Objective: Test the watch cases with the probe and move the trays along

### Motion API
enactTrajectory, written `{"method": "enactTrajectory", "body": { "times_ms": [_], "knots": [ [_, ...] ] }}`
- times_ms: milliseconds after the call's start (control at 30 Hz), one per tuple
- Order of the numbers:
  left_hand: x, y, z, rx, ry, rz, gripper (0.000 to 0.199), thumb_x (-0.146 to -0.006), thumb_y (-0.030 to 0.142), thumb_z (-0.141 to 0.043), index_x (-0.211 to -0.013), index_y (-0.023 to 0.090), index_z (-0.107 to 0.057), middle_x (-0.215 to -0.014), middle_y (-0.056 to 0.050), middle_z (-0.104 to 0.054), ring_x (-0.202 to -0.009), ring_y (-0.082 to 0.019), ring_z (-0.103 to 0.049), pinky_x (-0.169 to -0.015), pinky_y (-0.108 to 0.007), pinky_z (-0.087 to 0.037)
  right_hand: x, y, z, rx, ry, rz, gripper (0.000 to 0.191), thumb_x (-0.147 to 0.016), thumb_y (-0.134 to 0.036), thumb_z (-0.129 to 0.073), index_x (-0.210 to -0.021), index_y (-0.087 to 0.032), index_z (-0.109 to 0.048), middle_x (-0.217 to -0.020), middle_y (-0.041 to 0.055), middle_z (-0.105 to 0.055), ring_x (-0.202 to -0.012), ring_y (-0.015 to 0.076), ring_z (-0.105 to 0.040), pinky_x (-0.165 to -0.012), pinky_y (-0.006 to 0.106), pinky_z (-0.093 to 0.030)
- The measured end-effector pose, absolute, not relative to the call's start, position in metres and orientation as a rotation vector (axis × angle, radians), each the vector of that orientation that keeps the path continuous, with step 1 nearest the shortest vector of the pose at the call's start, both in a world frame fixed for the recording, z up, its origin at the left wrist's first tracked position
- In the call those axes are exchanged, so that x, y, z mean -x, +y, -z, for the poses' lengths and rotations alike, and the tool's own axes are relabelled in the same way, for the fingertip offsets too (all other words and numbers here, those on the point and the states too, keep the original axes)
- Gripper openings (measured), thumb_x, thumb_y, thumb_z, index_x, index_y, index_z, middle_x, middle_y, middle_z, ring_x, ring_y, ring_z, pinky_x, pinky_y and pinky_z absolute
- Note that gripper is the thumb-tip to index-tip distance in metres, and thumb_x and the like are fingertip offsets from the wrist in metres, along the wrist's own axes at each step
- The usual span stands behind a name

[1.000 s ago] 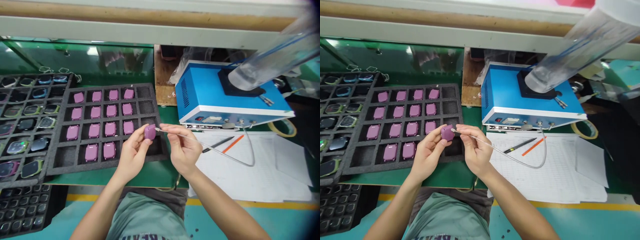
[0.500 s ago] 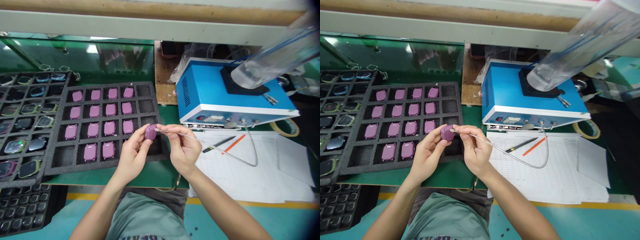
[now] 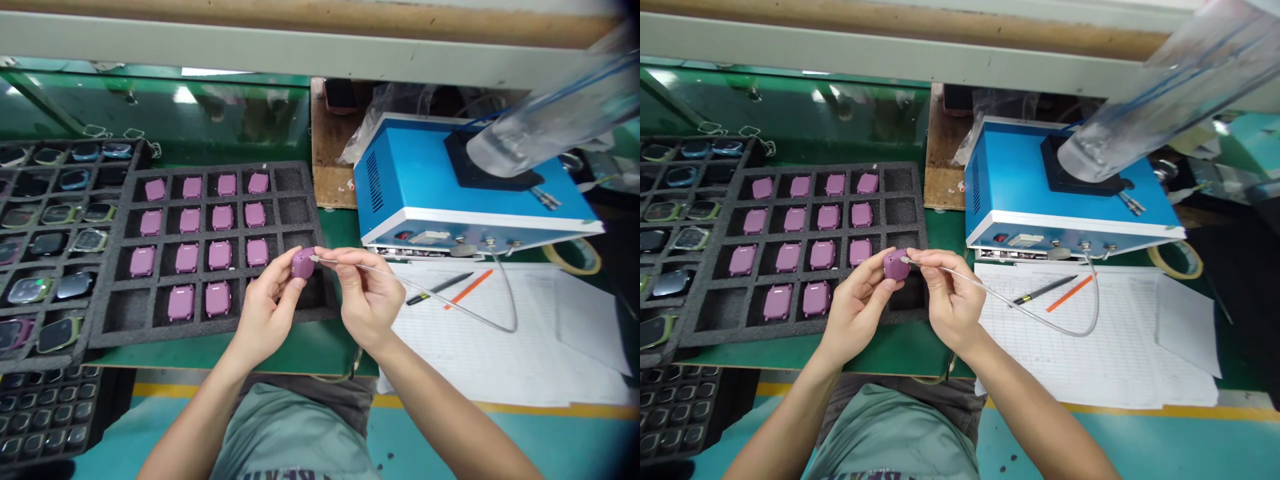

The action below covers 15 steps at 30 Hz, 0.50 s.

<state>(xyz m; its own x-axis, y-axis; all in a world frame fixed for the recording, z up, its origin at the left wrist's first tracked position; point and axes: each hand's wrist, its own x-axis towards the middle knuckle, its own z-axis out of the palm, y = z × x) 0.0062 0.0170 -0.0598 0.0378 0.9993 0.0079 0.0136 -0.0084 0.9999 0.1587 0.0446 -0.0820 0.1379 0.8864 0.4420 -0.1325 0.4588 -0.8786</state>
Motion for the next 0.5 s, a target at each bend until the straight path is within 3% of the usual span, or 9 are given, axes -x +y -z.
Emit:
{"method": "enactTrajectory", "body": {
  "times_ms": [167, 500],
  "knots": [
    [-0.0067, 0.017, 0.06, -1.25, 1.18, -1.193, 0.041, -0.104, 0.026, -0.063, -0.144, 0.019, -0.061, -0.141, -0.009, -0.072, -0.127, -0.02, -0.071, -0.103, -0.029, -0.062, -0.158, 0.0452, 0.0821, 0.805, -1.201, -0.856, 0.014, -0.104, -0.016, -0.062, -0.108, -0.025, -0.072, -0.106, 0.0033, -0.077, -0.104, 0.0216, -0.08, -0.092, 0.039, -0.07],
    [-0.0058, 0.0171, 0.0618, -1.269, 1.179, -1.189, 0.042, -0.104, 0.026, -0.062, -0.145, 0.02, -0.06, -0.143, -0.01, -0.071, -0.128, -0.022, -0.07, -0.105, -0.032, -0.062, -0.1581, 0.0448, 0.0802, 0.815, -1.211, -0.843, 0.012, -0.103, -0.017, -0.063, -0.107, -0.023, -0.072, -0.104, 0.0038, -0.078, -0.104, 0.0215, -0.08, -0.092, 0.039, -0.07]
  ]
}}
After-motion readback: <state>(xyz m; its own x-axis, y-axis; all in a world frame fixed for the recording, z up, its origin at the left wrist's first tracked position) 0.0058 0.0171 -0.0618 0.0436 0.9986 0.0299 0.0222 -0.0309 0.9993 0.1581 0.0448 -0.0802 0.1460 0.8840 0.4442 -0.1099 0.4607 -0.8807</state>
